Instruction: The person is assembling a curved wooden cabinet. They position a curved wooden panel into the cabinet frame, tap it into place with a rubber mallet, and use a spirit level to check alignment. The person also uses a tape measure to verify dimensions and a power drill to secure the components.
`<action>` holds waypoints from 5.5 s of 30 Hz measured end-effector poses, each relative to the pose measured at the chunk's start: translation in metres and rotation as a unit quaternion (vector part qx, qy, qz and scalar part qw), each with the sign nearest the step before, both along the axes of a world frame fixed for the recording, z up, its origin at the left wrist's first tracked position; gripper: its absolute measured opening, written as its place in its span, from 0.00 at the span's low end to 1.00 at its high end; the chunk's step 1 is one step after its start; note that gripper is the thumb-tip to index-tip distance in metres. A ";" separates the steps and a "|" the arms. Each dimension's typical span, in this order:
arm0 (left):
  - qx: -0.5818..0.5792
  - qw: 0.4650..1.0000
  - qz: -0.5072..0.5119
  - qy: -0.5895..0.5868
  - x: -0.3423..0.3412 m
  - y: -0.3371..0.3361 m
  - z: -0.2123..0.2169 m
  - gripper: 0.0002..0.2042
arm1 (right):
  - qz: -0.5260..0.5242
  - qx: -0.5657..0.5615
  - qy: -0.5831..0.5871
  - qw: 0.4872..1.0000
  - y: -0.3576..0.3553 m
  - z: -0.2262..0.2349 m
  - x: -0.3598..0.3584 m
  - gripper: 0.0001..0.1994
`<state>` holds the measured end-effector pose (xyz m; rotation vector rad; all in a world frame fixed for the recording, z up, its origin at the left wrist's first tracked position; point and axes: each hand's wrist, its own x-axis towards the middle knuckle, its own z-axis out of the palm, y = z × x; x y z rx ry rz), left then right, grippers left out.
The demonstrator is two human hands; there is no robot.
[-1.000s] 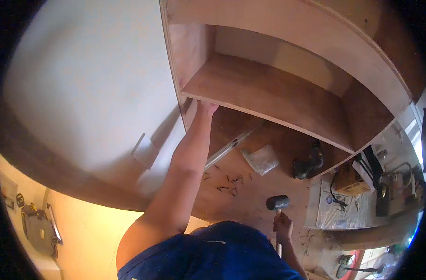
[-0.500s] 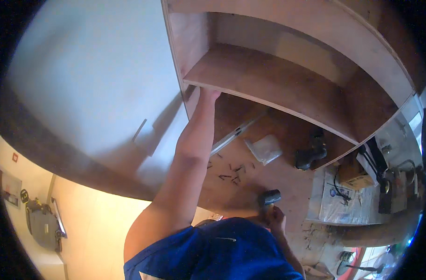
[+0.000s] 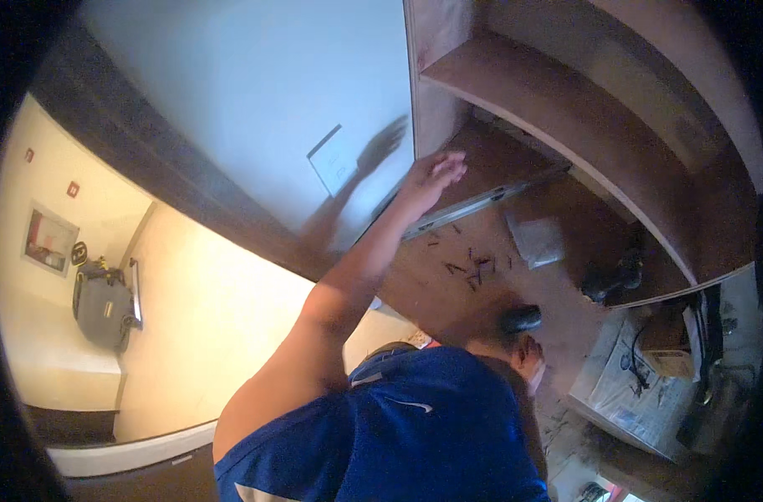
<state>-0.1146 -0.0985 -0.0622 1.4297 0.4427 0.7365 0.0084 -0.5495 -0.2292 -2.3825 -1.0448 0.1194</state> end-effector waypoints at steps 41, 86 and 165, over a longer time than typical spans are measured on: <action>0.471 0.753 0.456 -0.049 -0.295 -0.017 0.138 0.54 | 0.282 0.219 0.215 0.909 0.374 0.223 -0.236 0.52; 0.500 0.778 0.360 -0.123 -0.292 -0.005 0.142 0.53 | 0.221 0.253 0.325 0.884 0.365 0.227 -0.232 0.47; 0.476 0.736 0.166 0.452 -0.022 -0.079 -0.055 0.13 | 0.187 0.193 0.263 0.927 -0.078 0.200 0.037 0.15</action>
